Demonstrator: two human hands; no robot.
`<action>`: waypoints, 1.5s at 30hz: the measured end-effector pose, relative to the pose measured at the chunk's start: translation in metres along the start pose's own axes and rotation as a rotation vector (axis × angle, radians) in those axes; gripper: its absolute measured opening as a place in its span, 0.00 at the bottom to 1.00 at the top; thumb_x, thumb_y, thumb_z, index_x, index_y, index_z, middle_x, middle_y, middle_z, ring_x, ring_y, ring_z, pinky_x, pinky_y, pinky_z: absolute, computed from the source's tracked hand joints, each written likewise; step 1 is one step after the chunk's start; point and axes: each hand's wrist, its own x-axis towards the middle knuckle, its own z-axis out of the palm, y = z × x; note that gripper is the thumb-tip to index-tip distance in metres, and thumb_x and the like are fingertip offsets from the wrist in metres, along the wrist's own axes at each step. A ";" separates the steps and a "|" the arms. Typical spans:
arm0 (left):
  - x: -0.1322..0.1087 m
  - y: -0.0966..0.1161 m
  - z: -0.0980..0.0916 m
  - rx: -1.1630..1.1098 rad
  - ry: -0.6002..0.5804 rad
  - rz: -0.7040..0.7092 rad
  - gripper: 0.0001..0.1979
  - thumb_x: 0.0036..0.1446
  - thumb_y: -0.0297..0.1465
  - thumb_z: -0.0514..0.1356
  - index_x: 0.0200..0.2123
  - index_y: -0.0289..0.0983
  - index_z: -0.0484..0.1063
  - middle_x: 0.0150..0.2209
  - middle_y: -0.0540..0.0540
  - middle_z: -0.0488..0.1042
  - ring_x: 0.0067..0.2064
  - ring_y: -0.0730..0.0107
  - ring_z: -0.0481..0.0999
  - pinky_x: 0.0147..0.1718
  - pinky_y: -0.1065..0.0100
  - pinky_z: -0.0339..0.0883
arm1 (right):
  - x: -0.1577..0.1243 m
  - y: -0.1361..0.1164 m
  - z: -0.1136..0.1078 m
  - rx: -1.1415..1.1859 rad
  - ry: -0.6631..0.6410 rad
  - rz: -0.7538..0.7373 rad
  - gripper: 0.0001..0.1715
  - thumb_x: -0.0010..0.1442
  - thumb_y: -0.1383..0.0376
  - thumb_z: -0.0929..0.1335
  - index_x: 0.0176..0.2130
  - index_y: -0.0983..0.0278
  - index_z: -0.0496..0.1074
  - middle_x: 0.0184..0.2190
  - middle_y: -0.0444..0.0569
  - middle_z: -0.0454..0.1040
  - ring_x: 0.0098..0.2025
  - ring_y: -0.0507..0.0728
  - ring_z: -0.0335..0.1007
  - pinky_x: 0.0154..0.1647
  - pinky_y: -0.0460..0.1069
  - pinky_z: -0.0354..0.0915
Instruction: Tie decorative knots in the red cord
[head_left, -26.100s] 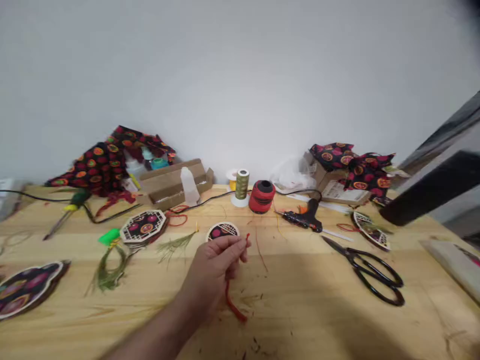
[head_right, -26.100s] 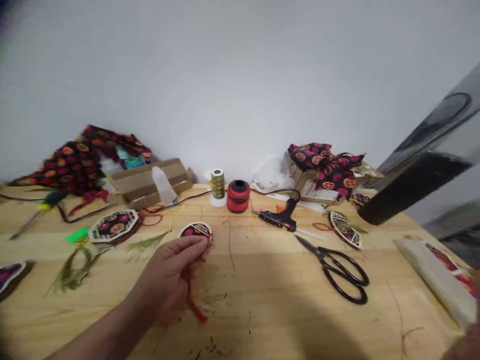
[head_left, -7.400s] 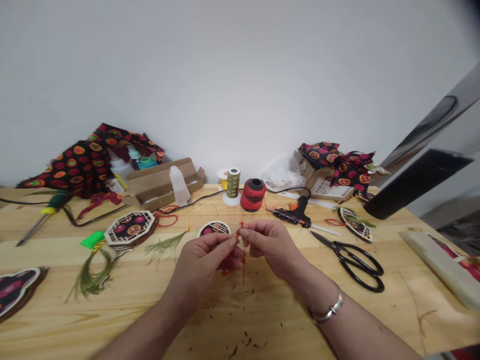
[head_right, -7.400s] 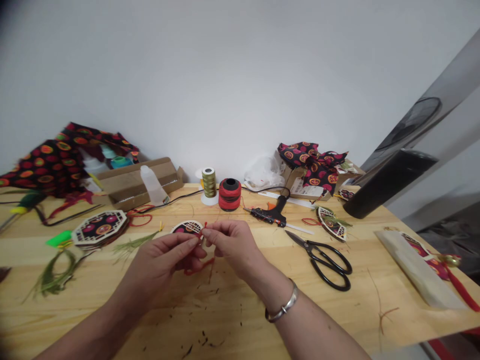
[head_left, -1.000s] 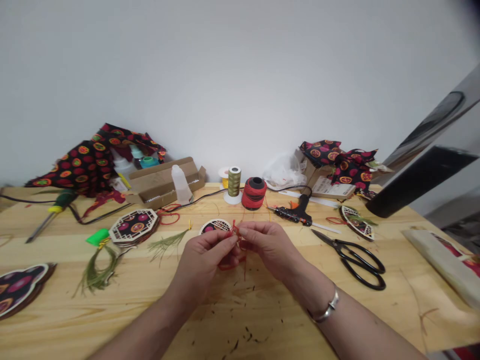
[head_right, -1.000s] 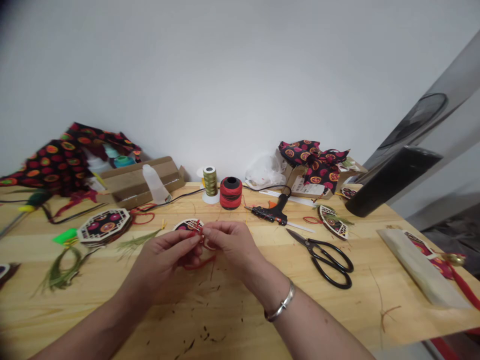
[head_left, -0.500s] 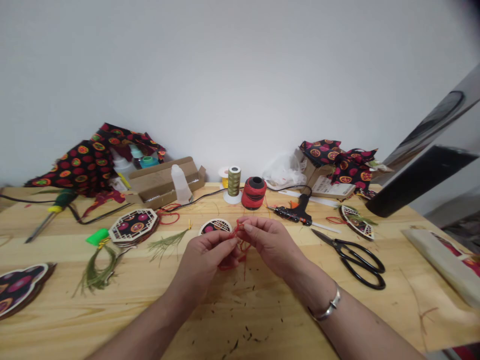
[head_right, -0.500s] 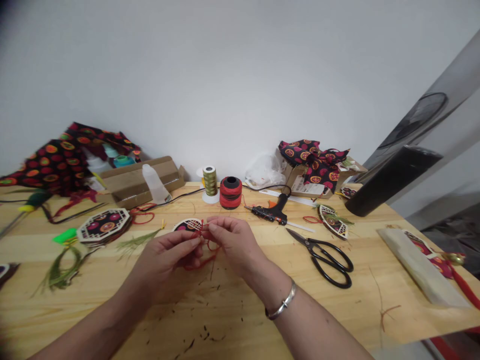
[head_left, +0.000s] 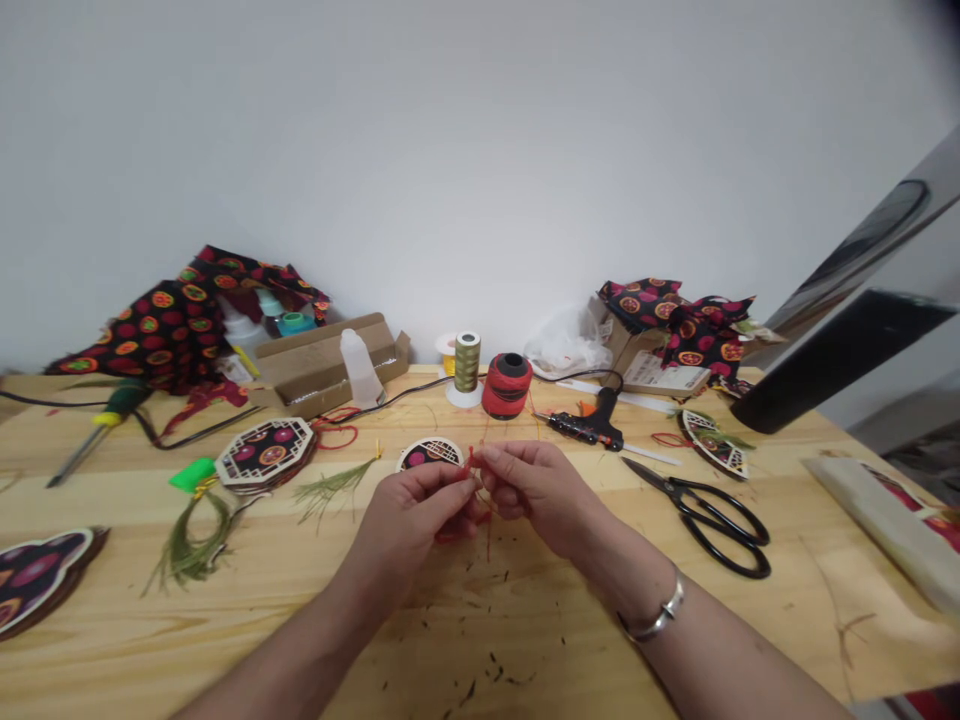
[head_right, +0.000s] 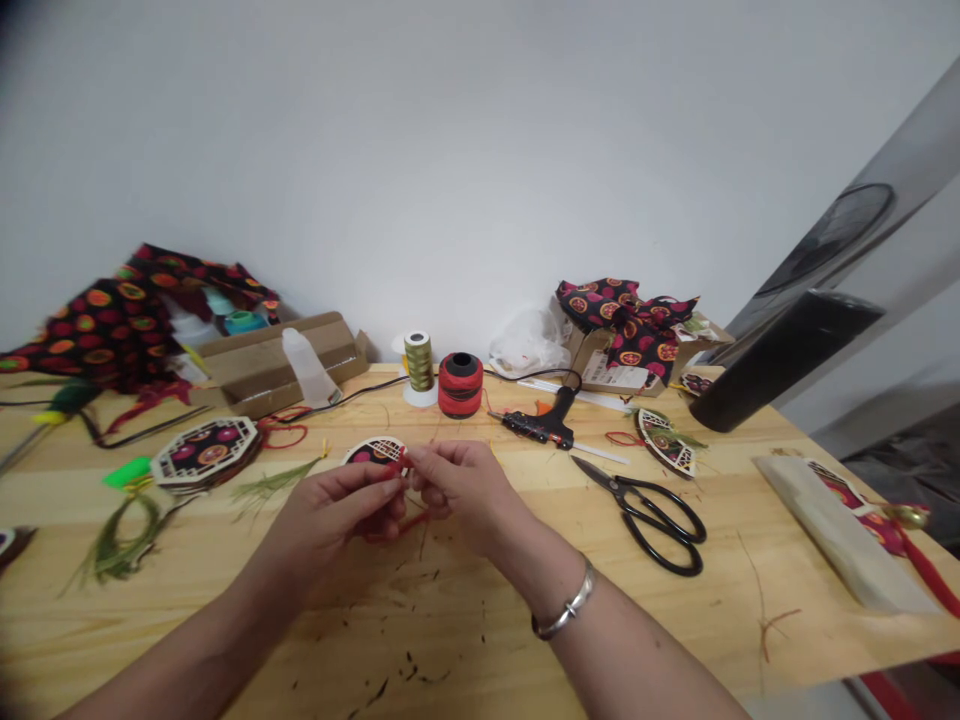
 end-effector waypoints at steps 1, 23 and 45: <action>0.000 0.000 0.000 0.003 -0.006 0.002 0.05 0.46 0.31 0.63 0.26 0.34 0.75 0.21 0.50 0.75 0.21 0.77 0.70 0.23 0.75 0.64 | 0.000 0.000 0.000 -0.002 -0.006 0.003 0.17 0.50 0.56 0.69 0.26 0.69 0.71 0.15 0.39 0.61 0.17 0.44 0.45 0.19 0.45 0.38; 0.001 0.000 0.000 0.026 -0.005 -0.004 0.08 0.48 0.33 0.62 0.29 0.34 0.77 0.25 0.45 0.78 0.24 0.70 0.75 0.26 0.71 0.67 | -0.003 -0.005 0.004 -0.074 0.077 0.000 0.10 0.43 0.63 0.72 0.24 0.68 0.72 0.16 0.39 0.63 0.16 0.44 0.47 0.18 0.44 0.41; 0.000 0.001 0.001 0.071 0.006 0.017 0.08 0.49 0.34 0.61 0.28 0.34 0.76 0.24 0.46 0.78 0.24 0.71 0.74 0.24 0.72 0.67 | -0.002 -0.005 0.004 -0.096 0.084 0.012 0.09 0.42 0.64 0.72 0.24 0.68 0.72 0.15 0.38 0.63 0.16 0.44 0.48 0.18 0.44 0.42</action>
